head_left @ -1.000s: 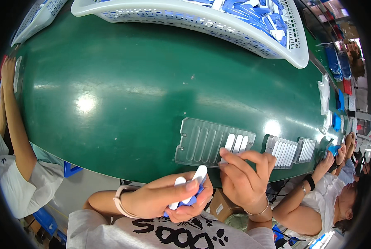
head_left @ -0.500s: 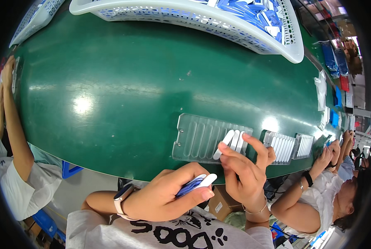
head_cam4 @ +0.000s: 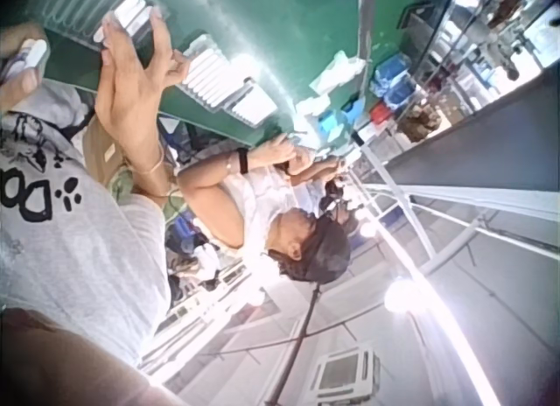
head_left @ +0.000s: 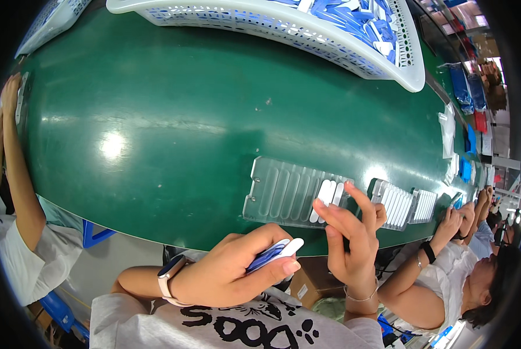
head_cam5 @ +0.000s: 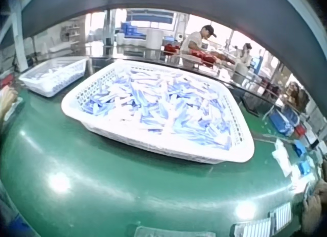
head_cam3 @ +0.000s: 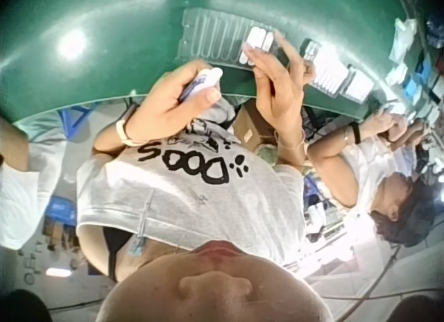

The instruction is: The person organizes small blue and white plastic components by hand, picking them up from a plastic basket and placing them into a clear plastic tray.

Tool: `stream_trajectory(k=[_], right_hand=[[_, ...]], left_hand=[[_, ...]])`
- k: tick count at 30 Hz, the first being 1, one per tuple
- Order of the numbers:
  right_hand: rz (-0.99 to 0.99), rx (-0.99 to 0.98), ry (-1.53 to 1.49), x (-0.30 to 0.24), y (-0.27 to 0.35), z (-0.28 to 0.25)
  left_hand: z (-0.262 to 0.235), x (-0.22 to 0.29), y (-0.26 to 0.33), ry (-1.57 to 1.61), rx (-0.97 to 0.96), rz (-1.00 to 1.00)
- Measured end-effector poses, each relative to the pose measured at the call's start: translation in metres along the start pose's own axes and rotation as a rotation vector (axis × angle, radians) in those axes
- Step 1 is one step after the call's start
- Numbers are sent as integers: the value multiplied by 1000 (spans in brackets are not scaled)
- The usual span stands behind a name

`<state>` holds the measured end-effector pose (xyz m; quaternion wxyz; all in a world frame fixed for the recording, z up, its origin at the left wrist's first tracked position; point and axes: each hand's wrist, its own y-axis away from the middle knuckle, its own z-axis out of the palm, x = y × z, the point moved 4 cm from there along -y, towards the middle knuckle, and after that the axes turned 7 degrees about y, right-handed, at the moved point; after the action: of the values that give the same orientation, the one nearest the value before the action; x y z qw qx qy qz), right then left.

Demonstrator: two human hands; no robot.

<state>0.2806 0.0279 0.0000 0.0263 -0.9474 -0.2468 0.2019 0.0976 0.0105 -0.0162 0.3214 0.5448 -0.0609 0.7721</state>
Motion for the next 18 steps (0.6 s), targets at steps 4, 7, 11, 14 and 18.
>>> stream_trajectory(k=[4,7,11,14,18], right_hand=[[-24,2,46,1,4,4],[56,107,-30,0,0,2],[25,64,295,-7,1,4],[-133,53,486,-18,7,1],[-33,88,288,-15,6,6]], left_hand=[[0,-2,-1,42,5,9],[1,2,-1,-17,7,57],[-1,3,-1,-18,-8,59],[-3,1,-1,-35,20,37],[-4,3,-1,-8,19,48]])
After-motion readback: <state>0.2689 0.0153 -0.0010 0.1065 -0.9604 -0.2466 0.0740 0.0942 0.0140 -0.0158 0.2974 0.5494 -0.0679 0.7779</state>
